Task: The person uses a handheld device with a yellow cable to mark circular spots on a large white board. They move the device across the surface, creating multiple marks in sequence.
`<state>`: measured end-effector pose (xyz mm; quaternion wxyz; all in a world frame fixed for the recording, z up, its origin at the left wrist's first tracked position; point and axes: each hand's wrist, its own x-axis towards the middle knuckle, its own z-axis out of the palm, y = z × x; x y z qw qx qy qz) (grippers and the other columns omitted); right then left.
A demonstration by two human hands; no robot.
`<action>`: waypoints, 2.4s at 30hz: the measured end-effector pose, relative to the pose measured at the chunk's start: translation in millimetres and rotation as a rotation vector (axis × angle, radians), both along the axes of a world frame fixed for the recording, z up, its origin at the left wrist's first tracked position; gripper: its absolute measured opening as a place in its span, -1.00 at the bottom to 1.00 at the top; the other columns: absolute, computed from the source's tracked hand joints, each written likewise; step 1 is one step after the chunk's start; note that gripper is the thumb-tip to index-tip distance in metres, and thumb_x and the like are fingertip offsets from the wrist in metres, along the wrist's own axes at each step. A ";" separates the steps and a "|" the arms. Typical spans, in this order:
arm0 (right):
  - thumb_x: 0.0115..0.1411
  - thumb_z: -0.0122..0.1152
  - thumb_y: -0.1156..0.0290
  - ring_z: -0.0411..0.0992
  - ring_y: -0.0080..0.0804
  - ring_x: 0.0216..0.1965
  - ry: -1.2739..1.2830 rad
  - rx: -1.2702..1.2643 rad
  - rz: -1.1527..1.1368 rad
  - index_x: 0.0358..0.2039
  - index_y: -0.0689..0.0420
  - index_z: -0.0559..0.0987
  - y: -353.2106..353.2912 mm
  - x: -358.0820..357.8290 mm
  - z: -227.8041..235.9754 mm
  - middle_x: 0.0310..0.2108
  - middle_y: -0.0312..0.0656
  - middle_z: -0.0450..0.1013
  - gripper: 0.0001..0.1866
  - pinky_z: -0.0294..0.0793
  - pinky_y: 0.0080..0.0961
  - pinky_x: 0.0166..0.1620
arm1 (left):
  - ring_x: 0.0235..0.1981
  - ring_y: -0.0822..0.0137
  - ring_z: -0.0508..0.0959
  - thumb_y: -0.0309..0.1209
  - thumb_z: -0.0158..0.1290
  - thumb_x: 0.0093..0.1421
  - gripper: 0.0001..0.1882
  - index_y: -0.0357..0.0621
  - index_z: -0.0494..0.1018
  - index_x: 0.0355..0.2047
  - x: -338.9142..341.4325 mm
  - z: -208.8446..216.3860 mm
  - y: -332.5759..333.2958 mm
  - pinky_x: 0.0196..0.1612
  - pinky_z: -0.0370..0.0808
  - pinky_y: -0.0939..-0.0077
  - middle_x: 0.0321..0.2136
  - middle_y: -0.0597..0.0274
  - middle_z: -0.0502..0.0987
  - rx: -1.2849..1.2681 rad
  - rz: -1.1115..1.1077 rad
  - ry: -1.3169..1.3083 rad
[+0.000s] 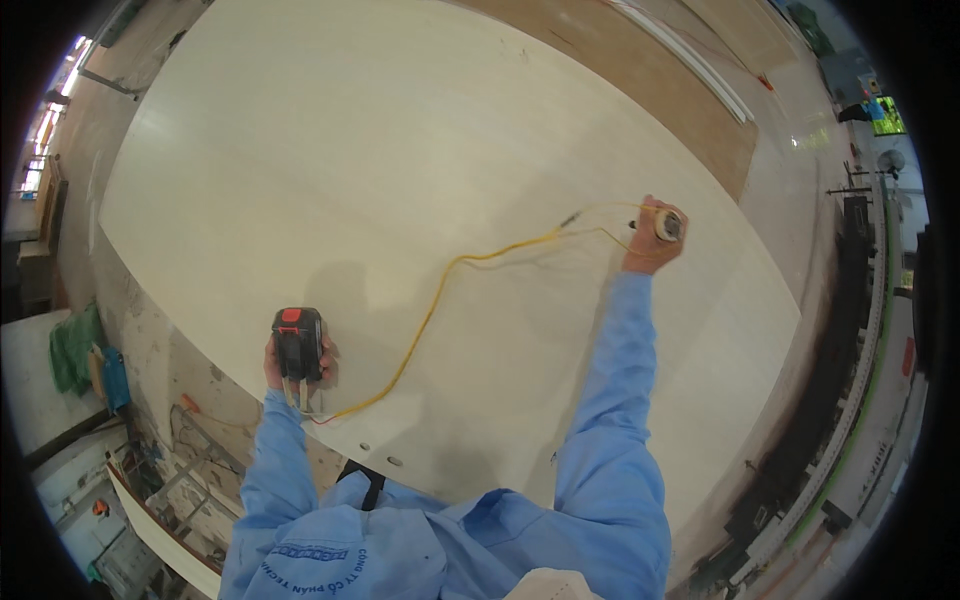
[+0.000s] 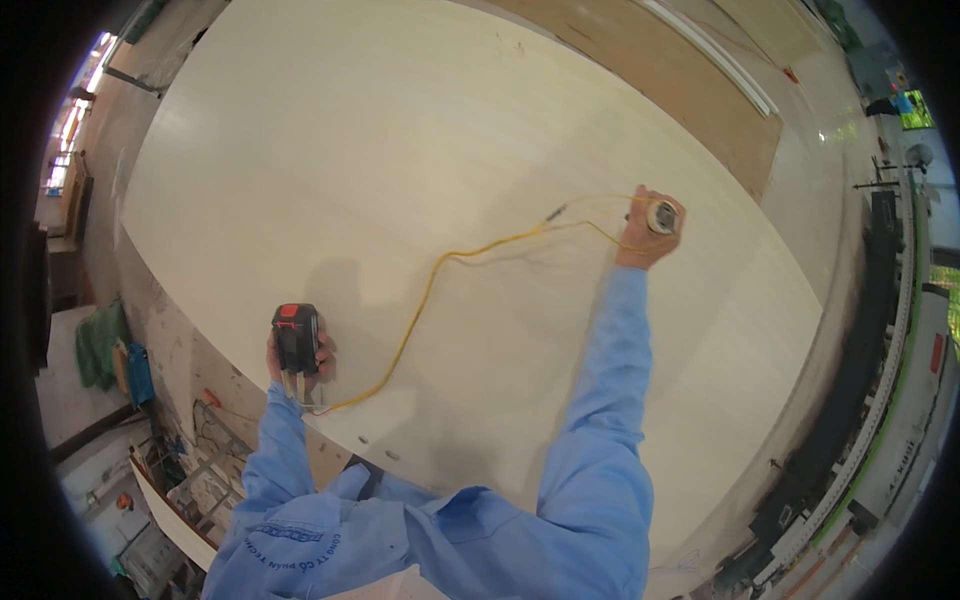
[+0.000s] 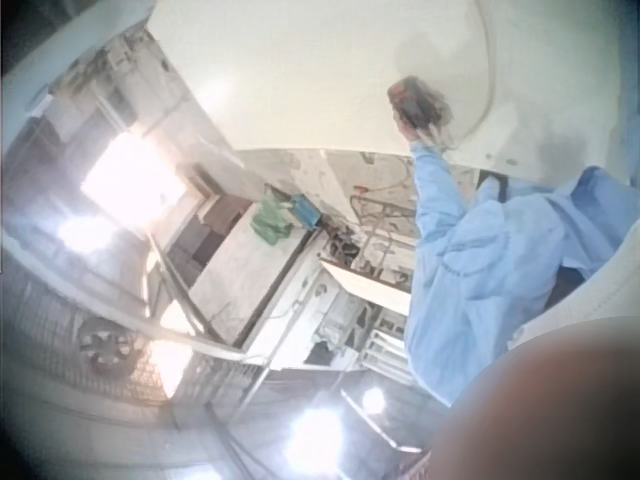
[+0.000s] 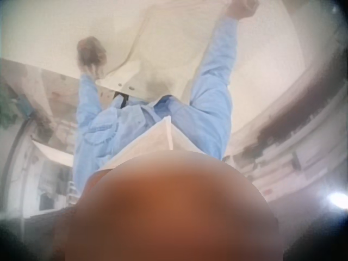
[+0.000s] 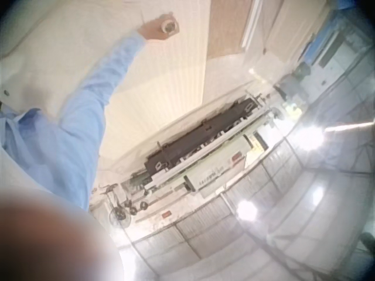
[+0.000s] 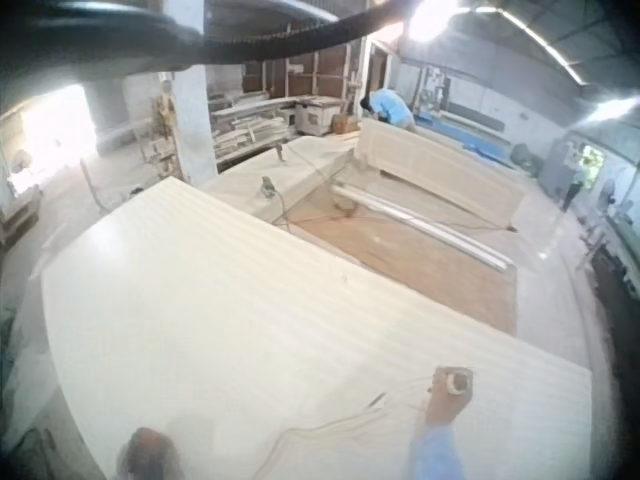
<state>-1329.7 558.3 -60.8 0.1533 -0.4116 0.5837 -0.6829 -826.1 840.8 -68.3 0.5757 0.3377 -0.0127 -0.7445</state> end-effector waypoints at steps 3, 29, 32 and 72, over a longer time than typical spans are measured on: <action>0.09 0.42 0.54 0.45 -0.53 -0.38 -0.001 0.012 -0.049 -0.33 0.16 0.47 -1.2 6.3 -11.8 -0.39 -0.26 0.49 -0.75 0.54 -0.54 -0.29 | -0.39 0.14 0.52 0.22 -0.15 0.28 -0.21 -0.16 0.20 0.28 -2.4 0.9 -2.2 -0.47 0.52 0.23 -0.14 -0.06 0.43 -0.018 -0.013 0.045; 0.08 0.42 0.56 0.46 -0.55 -0.38 -0.050 -0.004 0.025 -0.34 0.15 0.47 64.4 27.3 -6.1 -0.41 -0.25 0.50 -0.75 0.54 -0.57 -0.29 | -0.38 0.14 0.48 0.21 -0.15 0.28 -0.22 -0.11 0.21 0.29 12.6 -11.7 -1.8 -0.45 0.52 0.25 -0.12 -0.09 0.42 -0.065 -0.091 0.014; 0.08 0.43 0.56 0.46 -0.55 -0.39 -0.074 -0.005 0.024 -0.34 0.15 0.47 66.6 28.0 -8.3 -0.41 -0.25 0.50 -0.75 0.54 -0.58 -0.29 | -0.37 0.14 0.48 0.21 -0.16 0.28 -0.22 -0.12 0.22 0.29 12.5 -10.8 -0.1 -0.45 0.51 0.25 -0.11 -0.08 0.42 -0.035 -0.089 0.019; 0.09 0.43 0.48 0.46 -0.50 -0.39 0.027 0.040 0.005 -0.35 0.17 0.49 155.8 57.8 -6.4 -0.42 -0.24 0.50 -0.77 0.54 -0.50 -0.25 | -0.27 0.11 0.54 0.17 -0.15 0.31 -0.23 -0.17 0.21 0.30 14.3 -7.3 -4.3 -0.32 0.58 0.17 -0.04 -0.07 0.44 -0.098 -0.143 0.092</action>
